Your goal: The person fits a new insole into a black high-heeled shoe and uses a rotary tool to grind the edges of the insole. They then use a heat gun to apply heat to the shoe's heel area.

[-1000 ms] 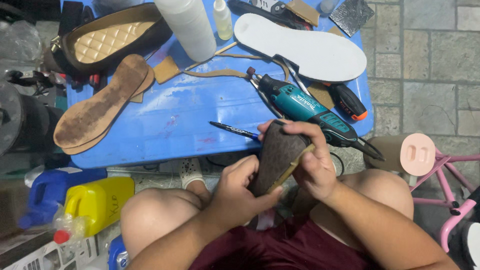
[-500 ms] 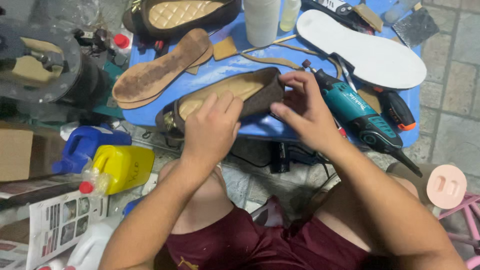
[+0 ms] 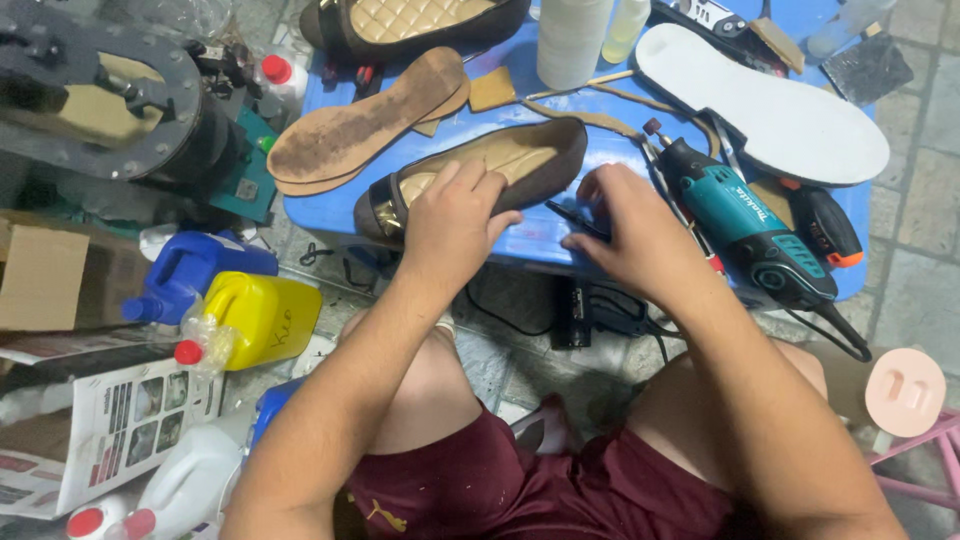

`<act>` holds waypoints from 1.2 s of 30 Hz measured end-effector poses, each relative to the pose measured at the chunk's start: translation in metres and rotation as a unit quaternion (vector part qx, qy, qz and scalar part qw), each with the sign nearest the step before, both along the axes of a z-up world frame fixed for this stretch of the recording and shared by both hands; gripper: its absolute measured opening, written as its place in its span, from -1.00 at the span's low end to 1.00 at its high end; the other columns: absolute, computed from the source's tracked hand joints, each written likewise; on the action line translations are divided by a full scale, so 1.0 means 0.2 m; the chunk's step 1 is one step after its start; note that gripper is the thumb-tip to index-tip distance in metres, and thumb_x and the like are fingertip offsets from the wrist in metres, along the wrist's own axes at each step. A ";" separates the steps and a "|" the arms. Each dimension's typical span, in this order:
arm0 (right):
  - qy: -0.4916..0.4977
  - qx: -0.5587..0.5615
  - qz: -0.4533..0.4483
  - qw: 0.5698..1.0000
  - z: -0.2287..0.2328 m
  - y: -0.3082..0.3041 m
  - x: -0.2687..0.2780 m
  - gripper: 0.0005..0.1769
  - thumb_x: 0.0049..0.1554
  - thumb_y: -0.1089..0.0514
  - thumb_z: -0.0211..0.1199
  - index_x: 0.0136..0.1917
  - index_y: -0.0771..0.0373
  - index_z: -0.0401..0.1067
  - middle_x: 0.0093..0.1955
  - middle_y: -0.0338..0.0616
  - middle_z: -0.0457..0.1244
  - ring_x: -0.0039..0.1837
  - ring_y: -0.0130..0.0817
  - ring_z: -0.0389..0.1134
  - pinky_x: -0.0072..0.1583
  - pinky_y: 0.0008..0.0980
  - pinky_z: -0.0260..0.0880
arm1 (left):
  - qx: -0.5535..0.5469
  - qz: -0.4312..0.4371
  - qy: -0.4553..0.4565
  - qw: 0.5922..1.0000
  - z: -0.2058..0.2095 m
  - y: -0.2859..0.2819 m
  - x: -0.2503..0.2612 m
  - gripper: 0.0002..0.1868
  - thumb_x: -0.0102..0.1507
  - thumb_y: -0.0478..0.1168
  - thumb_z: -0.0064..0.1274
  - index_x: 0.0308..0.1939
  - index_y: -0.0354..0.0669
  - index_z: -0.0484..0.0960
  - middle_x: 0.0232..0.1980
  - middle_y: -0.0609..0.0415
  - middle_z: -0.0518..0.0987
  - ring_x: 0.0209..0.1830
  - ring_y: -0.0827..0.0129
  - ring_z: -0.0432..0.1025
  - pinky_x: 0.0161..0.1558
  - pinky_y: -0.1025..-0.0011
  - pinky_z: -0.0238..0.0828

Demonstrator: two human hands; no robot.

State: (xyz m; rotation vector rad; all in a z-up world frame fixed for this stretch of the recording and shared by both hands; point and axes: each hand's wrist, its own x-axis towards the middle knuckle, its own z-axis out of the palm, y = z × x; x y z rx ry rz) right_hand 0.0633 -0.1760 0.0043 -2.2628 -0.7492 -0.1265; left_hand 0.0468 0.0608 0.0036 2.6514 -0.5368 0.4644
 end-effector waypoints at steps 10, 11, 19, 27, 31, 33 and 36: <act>0.055 -0.090 -0.089 0.990 0.05 -0.13 -0.05 -0.77 0.05 0.31 0.34 0.00 0.33 0.41 0.00 0.10 0.27 0.10 0.15 0.31 0.12 -0.01 0.33 | -0.077 -0.033 0.007 0.996 0.18 0.26 -0.10 -0.45 0.13 -0.01 0.44 0.12 -0.10 0.62 0.17 0.06 0.56 0.20 0.10 0.45 0.20 0.12 0.38; 0.025 -0.079 -0.085 0.993 0.05 -0.13 -0.06 -0.73 0.05 0.30 0.36 0.03 0.34 0.40 0.03 0.11 0.27 0.13 0.17 0.29 0.15 0.00 0.32 | -0.088 -0.023 0.007 0.996 0.20 0.28 -0.13 -0.37 0.08 -0.02 0.46 0.16 -0.11 0.59 0.22 0.01 0.53 0.25 0.05 0.43 0.23 0.10 0.36; -0.105 0.007 -0.037 0.994 -0.07 -0.01 0.01 -0.14 0.03 0.28 0.44 0.52 0.33 0.12 0.48 0.26 0.11 0.46 0.26 0.17 0.42 0.01 0.17 | -0.058 -0.006 0.106 0.993 0.17 0.35 -0.11 0.03 -0.17 -0.24 0.51 0.39 -0.10 0.43 0.34 -0.07 0.46 0.36 -0.04 0.35 0.34 0.14 0.29; -0.072 0.027 -0.013 0.997 -0.11 0.04 0.04 -0.12 0.07 0.34 0.42 0.57 0.22 0.11 0.54 0.23 0.09 0.49 0.24 0.17 0.45 -0.05 0.21 | -0.101 -0.016 0.118 0.988 0.12 0.39 -0.12 0.10 -0.18 -0.27 0.51 0.43 -0.13 0.36 0.40 -0.11 0.45 0.42 -0.05 0.31 0.40 0.18 0.23; -0.088 0.048 -0.012 0.995 -0.07 0.04 0.04 -0.09 0.04 0.37 0.38 0.59 0.23 0.10 0.52 0.17 0.10 0.51 0.23 0.18 0.48 -0.04 0.23 | -0.099 -0.029 0.099 0.990 0.12 0.41 -0.10 0.05 -0.11 -0.23 0.52 0.44 -0.15 0.37 0.41 -0.11 0.44 0.44 -0.07 0.30 0.43 0.14 0.20; -0.123 0.044 -0.022 0.991 -0.05 0.03 0.00 -0.13 0.05 0.38 0.35 0.57 0.26 0.11 0.50 0.20 0.09 0.49 0.23 0.18 0.46 -0.02 0.22 | -0.109 -0.024 0.096 0.989 0.12 0.42 -0.10 0.01 -0.09 -0.21 0.51 0.43 -0.15 0.39 0.41 -0.09 0.44 0.45 -0.06 0.30 0.44 0.13 0.19; -0.144 0.036 -0.019 0.989 0.01 -0.03 -0.08 -0.23 0.06 0.37 0.33 0.51 0.27 0.19 0.45 0.20 0.14 0.44 0.19 0.21 0.42 -0.02 0.25 | -0.039 0.006 0.040 0.998 0.12 0.46 -0.07 -0.08 -0.07 -0.18 0.49 0.37 -0.13 0.47 0.43 -0.05 0.46 0.46 -0.05 0.27 0.49 0.08 0.15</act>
